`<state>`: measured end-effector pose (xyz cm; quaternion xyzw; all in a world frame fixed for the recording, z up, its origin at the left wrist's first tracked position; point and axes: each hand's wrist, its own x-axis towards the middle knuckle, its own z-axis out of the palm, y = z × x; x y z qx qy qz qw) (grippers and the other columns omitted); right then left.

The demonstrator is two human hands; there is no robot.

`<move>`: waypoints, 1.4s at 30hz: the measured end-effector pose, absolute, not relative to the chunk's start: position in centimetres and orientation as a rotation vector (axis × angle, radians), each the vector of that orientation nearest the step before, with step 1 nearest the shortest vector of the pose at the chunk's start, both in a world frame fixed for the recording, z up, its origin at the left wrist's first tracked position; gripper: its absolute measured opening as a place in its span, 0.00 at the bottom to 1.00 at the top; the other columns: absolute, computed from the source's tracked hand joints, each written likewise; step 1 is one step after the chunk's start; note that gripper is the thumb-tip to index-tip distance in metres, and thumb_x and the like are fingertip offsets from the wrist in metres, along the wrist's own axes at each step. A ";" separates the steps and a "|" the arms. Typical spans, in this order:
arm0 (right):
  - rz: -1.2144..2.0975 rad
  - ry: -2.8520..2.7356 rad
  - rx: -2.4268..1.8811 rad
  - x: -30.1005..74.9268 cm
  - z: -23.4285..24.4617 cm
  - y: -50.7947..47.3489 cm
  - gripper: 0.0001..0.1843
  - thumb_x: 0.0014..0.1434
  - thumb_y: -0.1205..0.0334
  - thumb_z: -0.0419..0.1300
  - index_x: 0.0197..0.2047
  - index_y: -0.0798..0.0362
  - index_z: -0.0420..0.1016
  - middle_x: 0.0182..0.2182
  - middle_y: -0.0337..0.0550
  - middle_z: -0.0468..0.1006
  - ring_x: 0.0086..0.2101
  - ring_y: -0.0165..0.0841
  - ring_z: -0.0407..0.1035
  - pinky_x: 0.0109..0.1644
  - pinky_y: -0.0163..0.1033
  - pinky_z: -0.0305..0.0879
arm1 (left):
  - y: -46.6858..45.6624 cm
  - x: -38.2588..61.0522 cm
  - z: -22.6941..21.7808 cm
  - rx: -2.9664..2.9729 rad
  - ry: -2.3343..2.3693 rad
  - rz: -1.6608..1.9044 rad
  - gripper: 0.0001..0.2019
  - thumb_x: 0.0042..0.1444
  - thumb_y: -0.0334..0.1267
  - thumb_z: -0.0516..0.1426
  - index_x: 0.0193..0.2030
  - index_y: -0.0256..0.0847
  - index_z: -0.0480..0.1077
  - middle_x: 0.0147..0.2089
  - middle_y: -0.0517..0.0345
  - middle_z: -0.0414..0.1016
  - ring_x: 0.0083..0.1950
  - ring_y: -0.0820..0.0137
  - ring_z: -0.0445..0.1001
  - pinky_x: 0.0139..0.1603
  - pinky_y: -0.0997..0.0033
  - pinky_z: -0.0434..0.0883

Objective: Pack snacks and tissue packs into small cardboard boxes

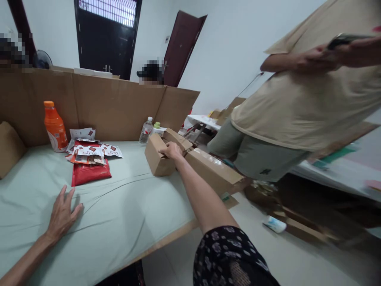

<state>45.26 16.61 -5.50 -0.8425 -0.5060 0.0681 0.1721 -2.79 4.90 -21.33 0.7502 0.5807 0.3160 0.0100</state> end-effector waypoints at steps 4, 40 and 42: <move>0.127 -1.639 -2.170 43.4 -4.7 13.2 0.12 0.62 0.66 0.64 0.49 0.52 0.81 0.45 0.43 0.84 0.47 0.40 0.77 0.50 0.41 0.71 | 2.7 -2.1 -21.2 2.344 1.733 1.020 0.30 0.66 0.50 0.53 0.71 0.38 0.60 0.75 0.34 0.58 0.73 0.44 0.65 0.69 0.41 0.70; 1.041 -2.882 -1.079 30.4 -2.5 1.8 0.29 0.57 0.59 0.72 0.62 0.45 0.79 0.55 0.44 0.84 0.50 0.42 0.79 0.52 0.41 0.72 | -5.4 -1.2 -17.6 1.997 1.020 0.743 0.66 0.49 0.43 0.71 0.82 0.46 0.29 0.83 0.42 0.39 0.81 0.42 0.46 0.78 0.39 0.53; 0.812 -2.967 -1.152 29.5 -2.9 0.7 0.23 0.59 0.63 0.67 0.58 0.46 0.82 0.52 0.46 0.85 0.48 0.43 0.80 0.49 0.41 0.71 | -5.3 -1.1 -17.7 2.001 1.018 0.747 0.66 0.48 0.42 0.71 0.82 0.46 0.28 0.83 0.41 0.39 0.81 0.42 0.47 0.78 0.40 0.53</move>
